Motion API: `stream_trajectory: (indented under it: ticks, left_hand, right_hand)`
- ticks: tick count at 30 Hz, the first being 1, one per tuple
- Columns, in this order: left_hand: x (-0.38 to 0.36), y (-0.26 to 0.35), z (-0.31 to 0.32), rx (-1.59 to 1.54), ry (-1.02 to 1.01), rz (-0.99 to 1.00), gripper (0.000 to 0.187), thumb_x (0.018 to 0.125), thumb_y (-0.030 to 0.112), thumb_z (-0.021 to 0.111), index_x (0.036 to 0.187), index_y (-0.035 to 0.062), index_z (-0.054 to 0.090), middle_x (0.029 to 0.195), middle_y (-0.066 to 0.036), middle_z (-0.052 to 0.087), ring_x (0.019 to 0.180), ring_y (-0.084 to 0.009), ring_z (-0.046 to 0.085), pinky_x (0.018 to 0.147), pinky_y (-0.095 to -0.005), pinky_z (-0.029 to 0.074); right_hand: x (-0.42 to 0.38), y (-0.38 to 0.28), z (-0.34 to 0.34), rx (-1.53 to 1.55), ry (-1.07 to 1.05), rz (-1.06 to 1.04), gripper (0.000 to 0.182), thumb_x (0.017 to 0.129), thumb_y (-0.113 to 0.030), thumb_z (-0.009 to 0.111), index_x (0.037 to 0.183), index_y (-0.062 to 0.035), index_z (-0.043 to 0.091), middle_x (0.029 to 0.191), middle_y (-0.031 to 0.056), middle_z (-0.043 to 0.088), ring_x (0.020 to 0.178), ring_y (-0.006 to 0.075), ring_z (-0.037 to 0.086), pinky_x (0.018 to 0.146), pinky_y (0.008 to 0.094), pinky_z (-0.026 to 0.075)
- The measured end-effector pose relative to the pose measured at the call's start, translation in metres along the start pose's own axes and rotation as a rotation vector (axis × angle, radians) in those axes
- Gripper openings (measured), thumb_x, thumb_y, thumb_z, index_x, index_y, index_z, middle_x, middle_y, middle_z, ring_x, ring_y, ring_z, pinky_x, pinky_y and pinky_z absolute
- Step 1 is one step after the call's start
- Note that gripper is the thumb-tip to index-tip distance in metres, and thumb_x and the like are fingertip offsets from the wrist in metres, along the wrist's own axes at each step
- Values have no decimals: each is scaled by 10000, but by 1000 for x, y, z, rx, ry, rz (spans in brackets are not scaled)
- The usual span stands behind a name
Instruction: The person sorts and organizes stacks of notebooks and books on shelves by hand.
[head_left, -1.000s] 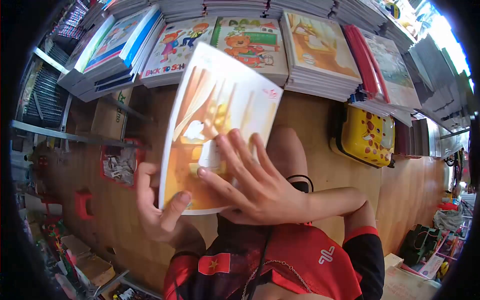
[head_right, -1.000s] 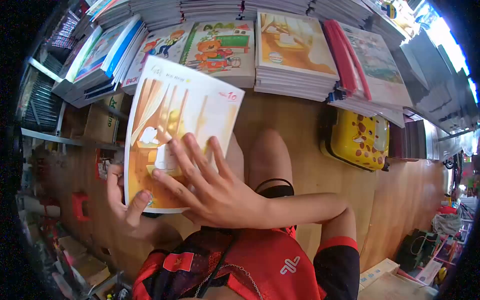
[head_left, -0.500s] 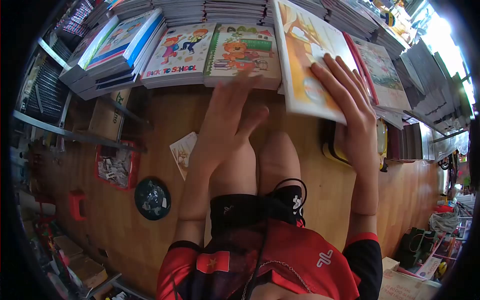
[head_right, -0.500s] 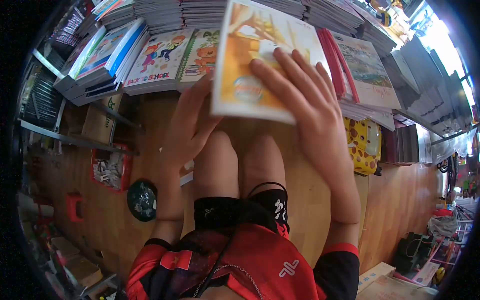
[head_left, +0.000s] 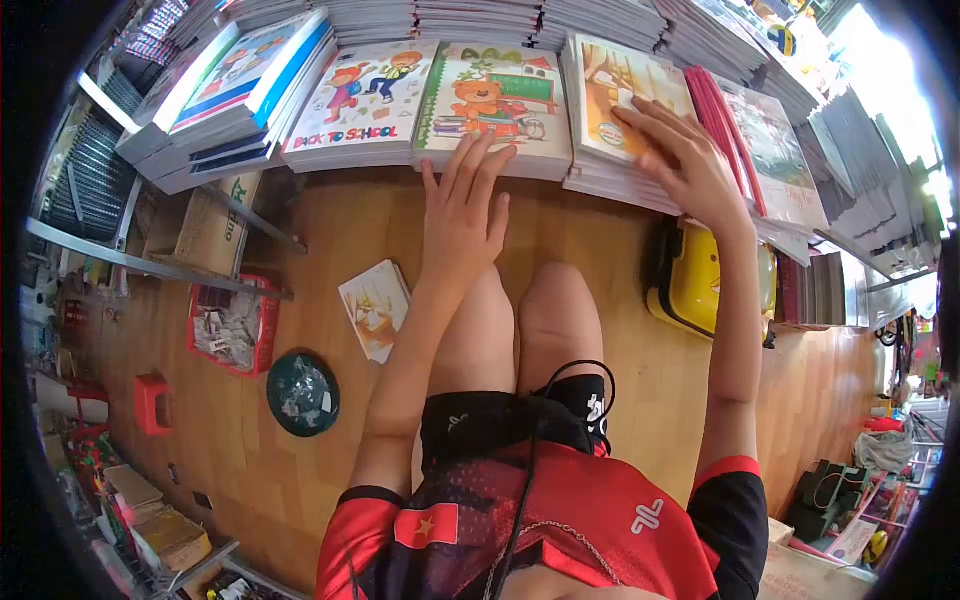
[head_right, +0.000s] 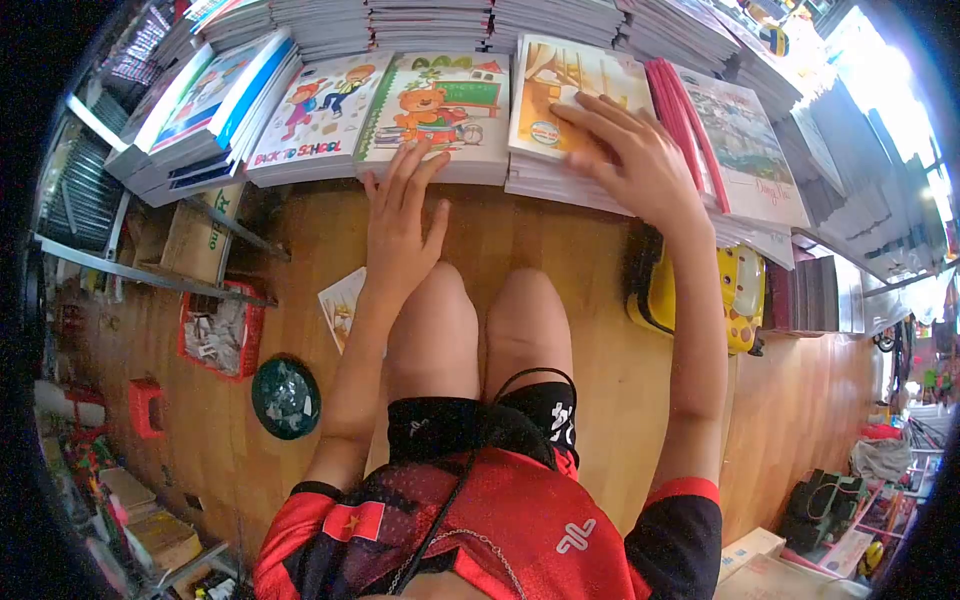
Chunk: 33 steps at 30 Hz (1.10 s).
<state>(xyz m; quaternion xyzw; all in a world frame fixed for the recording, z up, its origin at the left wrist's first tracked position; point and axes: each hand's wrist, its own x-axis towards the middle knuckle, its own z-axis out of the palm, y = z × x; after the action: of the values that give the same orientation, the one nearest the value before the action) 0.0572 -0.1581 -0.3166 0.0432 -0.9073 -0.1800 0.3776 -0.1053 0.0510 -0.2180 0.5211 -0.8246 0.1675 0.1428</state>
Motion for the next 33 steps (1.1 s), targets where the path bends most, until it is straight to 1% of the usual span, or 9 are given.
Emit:
stream_trajectory:
  ticks: [6,12,15,17,18,19,21,24,33]
  left_hand:
    - [-1,-4,-1,-7,-19,8,503,804,78,575,1277,181,435,1397,-30,357,1322,-267,304,1066,-615,146]
    - [-22,-32,0,-205,234,111,306,810,16,523,1102,95,563,1210,-75,555,1215,-266,457,1029,-560,247]
    - [-79,-79,4,-110,402,-127,211,803,-15,516,980,68,592,1059,-88,616,1061,-290,547,980,-484,327]
    - [-124,-112,8,-73,446,-436,169,799,-20,522,936,62,578,1000,-106,612,952,-318,554,924,-445,373]
    - [-160,-140,17,51,411,-553,212,790,8,548,996,54,571,1026,-127,600,950,-338,548,898,-441,386]
    - [-206,-172,29,171,372,-660,275,781,35,575,1056,46,563,1052,-149,588,948,-359,541,873,-437,400]
    - [-306,-240,49,138,-43,-1161,504,758,175,650,1212,33,485,1164,-191,532,1057,-377,507,870,-445,423]
    - [-384,-268,81,491,-232,-1669,684,716,305,701,1275,23,427,1166,-216,524,1060,-380,527,848,-437,463]
    - [-448,-287,82,356,-172,-1608,585,670,303,764,1117,19,516,1062,-205,601,949,-347,603,792,-430,497]
  right_hand:
    - [6,4,7,-47,-4,108,402,918,-377,453,1291,-238,512,1336,107,474,1288,294,373,1069,387,267]
    - [3,-1,22,-27,153,91,363,916,-281,447,1256,-208,550,1300,107,511,1251,286,430,1035,432,317]
    - [5,-6,32,-173,225,44,421,833,-369,570,1220,-202,579,1243,89,563,1201,282,487,995,402,370]
    - [6,-12,36,-231,250,35,484,771,-418,647,1199,-198,592,1228,84,575,1174,279,513,966,403,401]
    - [7,-13,39,-244,268,48,515,738,-433,684,1187,-196,598,1223,80,579,1161,276,525,949,400,418]
    - [8,-15,39,-228,282,48,507,725,-396,712,1178,-195,603,1212,69,588,1141,263,543,926,381,439]
    - [9,-15,42,-208,289,93,510,714,-380,727,1177,-200,607,1206,50,594,1141,242,546,914,359,450]
    - [8,-15,45,-214,292,121,507,712,-380,729,1173,-203,611,1206,30,595,1132,225,554,899,348,463]
    - [5,-16,47,-155,282,178,498,721,-372,727,1178,-215,609,1215,22,590,1128,223,557,897,345,462]
